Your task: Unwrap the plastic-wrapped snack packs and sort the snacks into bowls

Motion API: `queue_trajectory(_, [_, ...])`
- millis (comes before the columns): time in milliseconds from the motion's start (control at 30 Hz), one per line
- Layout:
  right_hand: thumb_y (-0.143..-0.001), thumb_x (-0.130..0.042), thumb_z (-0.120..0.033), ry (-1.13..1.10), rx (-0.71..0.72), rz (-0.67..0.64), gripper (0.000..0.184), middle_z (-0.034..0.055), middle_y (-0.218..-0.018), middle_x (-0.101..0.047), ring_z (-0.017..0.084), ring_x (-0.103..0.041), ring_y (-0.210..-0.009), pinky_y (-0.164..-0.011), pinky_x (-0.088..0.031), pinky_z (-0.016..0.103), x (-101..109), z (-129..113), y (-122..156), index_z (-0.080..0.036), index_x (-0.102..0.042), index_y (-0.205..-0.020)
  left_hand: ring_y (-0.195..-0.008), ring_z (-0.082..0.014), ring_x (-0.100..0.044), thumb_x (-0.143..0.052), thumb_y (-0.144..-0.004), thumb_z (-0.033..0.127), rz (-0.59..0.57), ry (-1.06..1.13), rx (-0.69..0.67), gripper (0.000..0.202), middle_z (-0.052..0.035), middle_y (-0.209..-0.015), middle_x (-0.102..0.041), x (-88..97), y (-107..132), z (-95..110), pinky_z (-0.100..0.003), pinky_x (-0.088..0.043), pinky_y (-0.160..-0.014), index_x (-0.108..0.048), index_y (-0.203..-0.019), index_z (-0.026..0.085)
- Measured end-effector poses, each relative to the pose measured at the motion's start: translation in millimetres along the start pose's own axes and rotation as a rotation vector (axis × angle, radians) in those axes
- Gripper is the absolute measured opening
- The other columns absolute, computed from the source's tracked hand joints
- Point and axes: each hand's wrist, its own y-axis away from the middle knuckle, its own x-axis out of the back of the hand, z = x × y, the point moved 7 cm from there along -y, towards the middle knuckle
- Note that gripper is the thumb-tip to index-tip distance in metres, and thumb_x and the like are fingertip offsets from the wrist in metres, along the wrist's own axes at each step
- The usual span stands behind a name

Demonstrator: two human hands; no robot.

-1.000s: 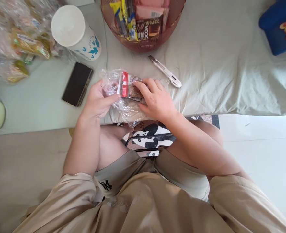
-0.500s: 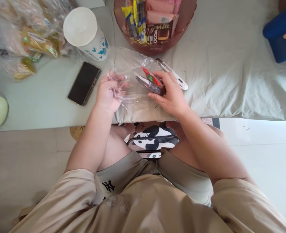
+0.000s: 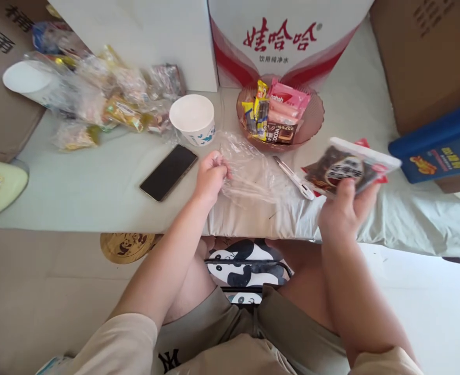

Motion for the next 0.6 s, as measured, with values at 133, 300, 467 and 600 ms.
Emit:
queue_trajectory(133, [-0.098,-0.047,-0.027,-0.058,0.105,0.06,0.044,-0.0037,-0.139,-0.059,0.029,-0.055,-0.135,-0.105,-0.049,0.052,4,-27,-19,-0.05,-0.054,-0.135,-0.05,-0.0077,-0.048,-0.045,-0.062,0.001,-0.061,-0.006,-0.011,0.021,0.0055,-0.059,-0.048,-3.1,-4,-2,-0.021,-0.038,-0.052,-0.037,-0.062,0.021])
queue_trajectory(300, [-0.091,-0.061,-0.031,0.287,0.161,-0.262,0.053,0.0104,-0.121,-0.067,0.029,-0.068,-0.112,-0.087,-0.057,0.046,-44,-45,-86,-0.031,-0.045,-0.141,-0.052,-0.009,-0.049,-0.047,-0.067,0.001,-0.116,-0.016,-0.033,0.022,0.0053,-0.059,-0.046,-8.6,-5,0,-0.023,-0.04,-0.054,-0.038,-0.063,0.021])
queue_trajectory(467, [-0.083,-0.07,-0.051,0.815,0.098,-0.773,0.043,0.0072,-0.109,-0.071,0.041,-0.068,-0.107,-0.093,-0.05,0.068,-88,-14,-133,-0.039,-0.064,-0.124,-0.054,-0.0093,-0.052,-0.048,-0.07,0.002,-0.162,-0.06,-0.031,0.02,0.0051,-0.06,-0.048,-13.6,-4,4,-0.023,-0.041,-0.056,-0.042,-0.066,0.021])
queue_trajectory(600, [-0.097,-0.048,-0.047,0.73,0.187,-0.568,0.029,0.0074,-0.112,-0.07,0.037,-0.064,-0.116,-0.1,-0.048,0.063,-77,-43,-101,-0.038,-0.066,-0.118,-0.06,-0.0112,-0.054,-0.05,-0.073,0.003,-0.176,-0.091,-0.039,0.018,0.0039,-0.065,-0.052,-14.1,-3,2,-0.025,-0.043,-0.061,-0.046,-0.071,0.021])
